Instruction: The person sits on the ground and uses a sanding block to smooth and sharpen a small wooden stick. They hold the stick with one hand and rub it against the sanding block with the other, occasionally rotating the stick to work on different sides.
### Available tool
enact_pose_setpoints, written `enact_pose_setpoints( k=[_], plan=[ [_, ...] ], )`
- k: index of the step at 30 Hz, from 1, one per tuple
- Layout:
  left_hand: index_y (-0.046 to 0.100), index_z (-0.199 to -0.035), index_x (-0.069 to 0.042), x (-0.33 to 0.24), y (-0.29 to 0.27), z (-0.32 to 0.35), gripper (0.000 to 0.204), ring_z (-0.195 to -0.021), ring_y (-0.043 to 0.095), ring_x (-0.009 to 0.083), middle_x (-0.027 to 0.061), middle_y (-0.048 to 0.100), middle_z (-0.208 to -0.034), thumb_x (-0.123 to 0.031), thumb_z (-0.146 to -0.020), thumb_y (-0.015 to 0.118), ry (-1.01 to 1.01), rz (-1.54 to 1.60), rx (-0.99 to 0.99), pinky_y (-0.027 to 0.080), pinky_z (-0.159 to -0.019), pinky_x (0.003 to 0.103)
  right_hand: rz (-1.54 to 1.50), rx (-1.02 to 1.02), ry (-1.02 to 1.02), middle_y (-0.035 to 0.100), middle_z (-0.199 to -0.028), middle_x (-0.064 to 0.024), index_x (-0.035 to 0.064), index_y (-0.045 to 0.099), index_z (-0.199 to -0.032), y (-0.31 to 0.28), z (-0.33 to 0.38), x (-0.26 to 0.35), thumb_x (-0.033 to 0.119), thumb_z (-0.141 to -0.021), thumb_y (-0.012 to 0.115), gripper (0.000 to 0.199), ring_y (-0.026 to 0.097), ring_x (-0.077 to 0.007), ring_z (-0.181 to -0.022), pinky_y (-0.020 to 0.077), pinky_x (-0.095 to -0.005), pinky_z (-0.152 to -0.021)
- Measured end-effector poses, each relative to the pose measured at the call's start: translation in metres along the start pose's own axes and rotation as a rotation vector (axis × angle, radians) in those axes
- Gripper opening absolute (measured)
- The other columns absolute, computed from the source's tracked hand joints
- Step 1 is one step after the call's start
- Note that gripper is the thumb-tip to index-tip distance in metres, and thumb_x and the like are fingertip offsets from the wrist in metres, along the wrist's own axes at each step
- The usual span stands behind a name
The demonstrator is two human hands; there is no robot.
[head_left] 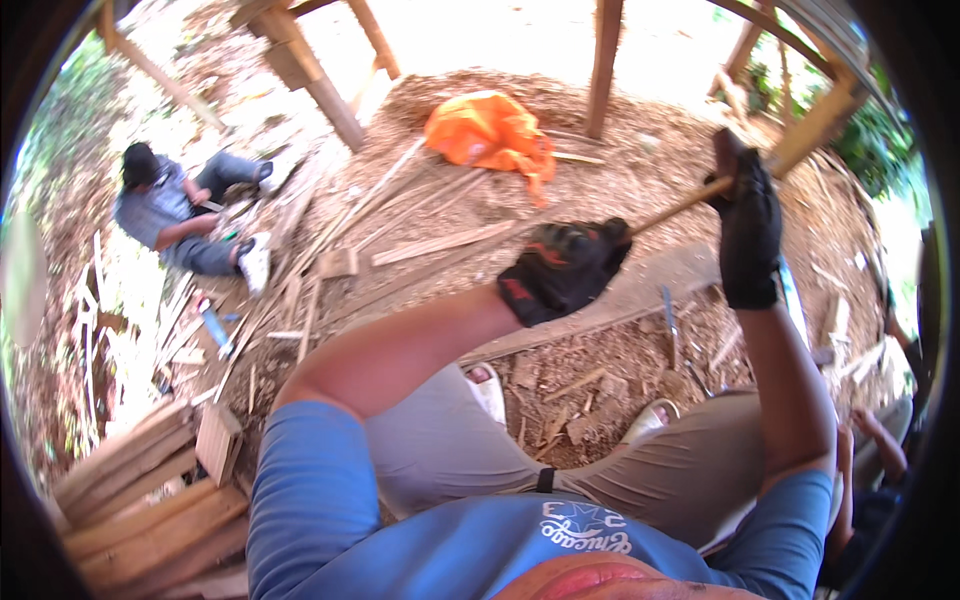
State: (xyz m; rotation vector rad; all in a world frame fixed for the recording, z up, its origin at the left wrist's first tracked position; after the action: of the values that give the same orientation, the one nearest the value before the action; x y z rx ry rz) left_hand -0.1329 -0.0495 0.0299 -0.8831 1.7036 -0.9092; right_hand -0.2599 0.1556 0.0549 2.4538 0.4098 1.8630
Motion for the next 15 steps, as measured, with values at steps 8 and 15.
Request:
enact_pose_setpoints(
  k=[8,15],
  plan=[
    [0.066,-0.105,-0.005,0.021,0.023,0.009,0.028,-0.056,0.064,0.0158,0.0064,0.067,-0.071,-0.027,-0.11,0.049,0.091,0.316,-0.006,0.052,-0.054,0.036,-0.012,0.152,0.07,0.046,-0.164,-0.014,0.002,0.041,-0.16,-0.02,-0.029,-0.053,0.035,-0.115,0.045,0.056,0.05,-0.0201,-0.145,0.0485,-0.0342,-0.107],
    [0.074,-0.104,-0.003,-0.031,-0.007,0.049,0.03,-0.046,0.057,0.0118,0.0063,0.066,-0.065,-0.02,-0.108,0.049,-0.491,1.215,0.121,0.049,-0.044,0.032,-0.15,0.231,0.234,0.044,-0.166,-0.0098,0.007,0.037,-0.164,-0.027,-0.029,-0.09,0.037,-0.114,0.046,0.059,0.055,-0.0153,-0.127,0.0473,-0.0333,-0.103]
  ],
)
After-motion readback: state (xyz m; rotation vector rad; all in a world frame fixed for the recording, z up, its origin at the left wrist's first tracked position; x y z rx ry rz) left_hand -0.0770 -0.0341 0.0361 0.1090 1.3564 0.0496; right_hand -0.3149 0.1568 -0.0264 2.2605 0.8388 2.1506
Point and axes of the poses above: each hand's wrist, its own z-axis away from the middle knuckle, its own y-axis out of the palm, x = y × z, the point moved 4 cm from there along -z, towards the middle knuckle
